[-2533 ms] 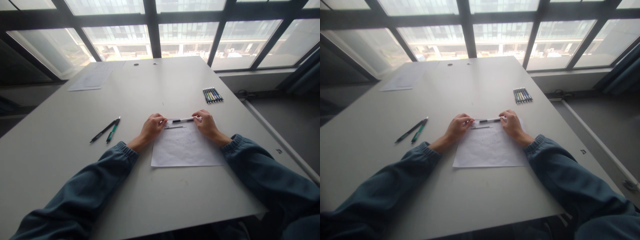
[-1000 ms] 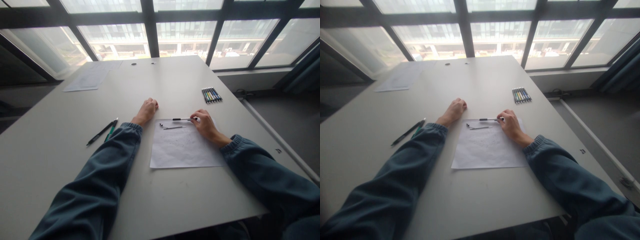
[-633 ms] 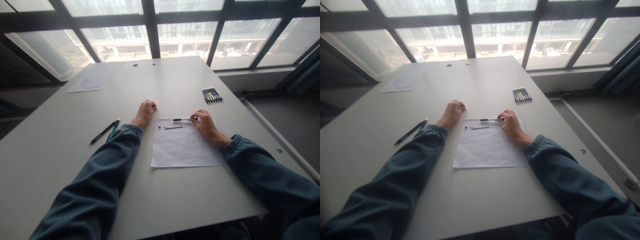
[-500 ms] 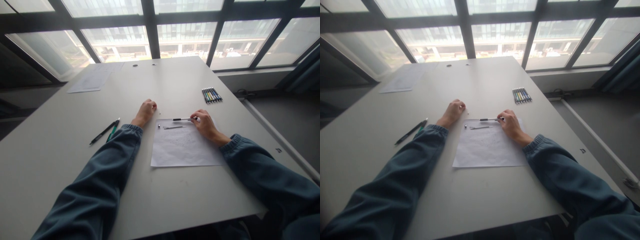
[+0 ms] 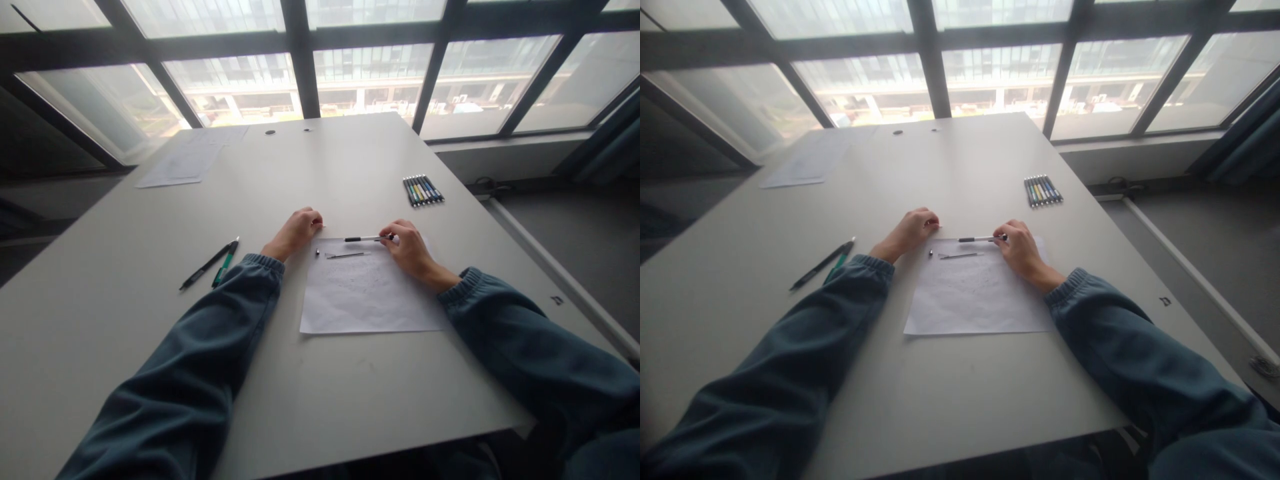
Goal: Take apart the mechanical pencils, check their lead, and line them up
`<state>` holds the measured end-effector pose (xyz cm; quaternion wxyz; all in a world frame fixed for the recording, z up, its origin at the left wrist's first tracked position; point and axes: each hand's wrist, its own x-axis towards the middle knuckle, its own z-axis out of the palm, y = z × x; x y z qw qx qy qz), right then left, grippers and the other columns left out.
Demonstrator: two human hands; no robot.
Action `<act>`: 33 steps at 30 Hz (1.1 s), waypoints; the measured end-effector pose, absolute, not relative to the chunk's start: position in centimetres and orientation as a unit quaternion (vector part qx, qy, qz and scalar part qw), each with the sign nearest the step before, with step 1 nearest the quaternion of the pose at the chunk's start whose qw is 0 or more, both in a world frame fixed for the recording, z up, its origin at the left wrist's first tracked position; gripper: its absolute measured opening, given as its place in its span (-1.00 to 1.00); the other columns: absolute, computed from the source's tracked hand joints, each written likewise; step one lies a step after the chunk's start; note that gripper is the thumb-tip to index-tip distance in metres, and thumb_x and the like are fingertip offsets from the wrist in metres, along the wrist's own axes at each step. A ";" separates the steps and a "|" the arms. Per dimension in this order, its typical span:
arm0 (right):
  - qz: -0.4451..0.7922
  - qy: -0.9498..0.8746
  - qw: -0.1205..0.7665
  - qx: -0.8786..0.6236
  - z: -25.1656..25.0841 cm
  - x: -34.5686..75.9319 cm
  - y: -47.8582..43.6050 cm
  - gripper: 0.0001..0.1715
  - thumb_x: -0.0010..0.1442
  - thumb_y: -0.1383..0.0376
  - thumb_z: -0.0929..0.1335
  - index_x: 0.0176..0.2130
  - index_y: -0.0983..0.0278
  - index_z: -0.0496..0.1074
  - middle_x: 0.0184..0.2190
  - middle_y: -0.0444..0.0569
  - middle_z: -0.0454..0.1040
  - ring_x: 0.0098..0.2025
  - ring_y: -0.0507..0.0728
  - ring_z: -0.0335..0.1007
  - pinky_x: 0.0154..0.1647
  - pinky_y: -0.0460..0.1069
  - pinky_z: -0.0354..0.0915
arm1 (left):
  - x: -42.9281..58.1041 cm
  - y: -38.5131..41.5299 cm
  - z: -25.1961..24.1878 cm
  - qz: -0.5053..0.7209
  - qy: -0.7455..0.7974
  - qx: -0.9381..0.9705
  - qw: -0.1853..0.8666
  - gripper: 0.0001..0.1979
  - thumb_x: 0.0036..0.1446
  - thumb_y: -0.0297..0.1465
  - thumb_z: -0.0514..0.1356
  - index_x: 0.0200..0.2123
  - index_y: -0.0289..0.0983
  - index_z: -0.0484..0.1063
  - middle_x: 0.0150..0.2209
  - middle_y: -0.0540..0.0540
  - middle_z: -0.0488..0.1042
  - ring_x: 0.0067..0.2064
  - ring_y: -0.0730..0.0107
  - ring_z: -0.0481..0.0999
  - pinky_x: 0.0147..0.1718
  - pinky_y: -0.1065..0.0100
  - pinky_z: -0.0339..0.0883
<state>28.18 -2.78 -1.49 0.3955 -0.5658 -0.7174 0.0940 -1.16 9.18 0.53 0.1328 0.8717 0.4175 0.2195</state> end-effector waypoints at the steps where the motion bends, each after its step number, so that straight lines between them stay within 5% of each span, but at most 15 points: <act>1: 0.095 -0.716 0.397 -0.566 -1.4 28.1 -2.8 -0.92 0.19 0.38 0.41 -0.29 0.22 0.55 -0.27 0.01 0.50 -0.13 0.23 0.40 -0.01 0.15 0.31 | -1.2 9.2 0.5 0.209 0.419 0.875 0.125 -0.87 0.21 -0.43 0.19 -0.31 -0.31 0.56 -0.25 -0.17 0.50 -0.23 0.24 0.49 -0.11 0.25 0.38; 5: 0.101 -0.707 0.405 -0.570 -1.3 28.1 -2.8 -0.91 0.18 0.39 0.40 -0.29 0.23 0.54 -0.28 0.02 0.52 -0.14 0.23 0.41 -0.04 0.14 0.32 | -1.2 9.1 0.6 0.181 0.415 0.888 0.080 -0.86 0.25 -0.43 0.16 -0.28 -0.32 0.53 -0.20 -0.24 0.53 -0.09 0.10 0.47 -0.01 0.15 0.35; 10: 0.115 -0.691 0.422 -0.576 -1.4 28.3 -2.6 -0.94 0.17 0.35 0.41 -0.29 0.24 0.54 -0.29 0.02 0.54 -0.18 0.21 0.44 -0.09 0.12 0.34 | 0.1 7.2 2.5 0.215 0.376 0.891 0.136 -0.84 0.30 -0.39 0.14 -0.19 -0.30 0.51 -0.28 -0.13 0.58 -0.27 0.28 0.51 -0.19 0.28 0.37; 25: 0.134 -0.680 0.448 -0.565 -1.2 28.1 -2.7 -0.84 0.23 0.21 0.42 -0.28 0.24 0.56 -0.30 0.00 0.55 -0.25 0.18 0.46 -0.16 0.10 0.36 | 1.8 5.7 3.4 0.248 0.325 0.900 0.153 -0.85 0.28 -0.42 0.16 -0.26 -0.29 0.54 -0.31 -0.11 0.58 -0.26 0.30 0.51 -0.18 0.31 0.35; 33: 0.136 -0.683 0.448 -0.560 -1.2 28.0 -2.7 -0.92 0.19 0.30 0.43 -0.28 0.25 0.57 -0.31 -0.01 0.55 -0.26 0.17 0.45 -0.16 0.08 0.35 | 2.2 5.2 3.5 0.265 0.313 0.896 0.167 -0.89 0.25 -0.43 0.21 -0.28 -0.28 0.55 -0.31 -0.09 0.60 -0.28 0.35 0.54 -0.20 0.34 0.38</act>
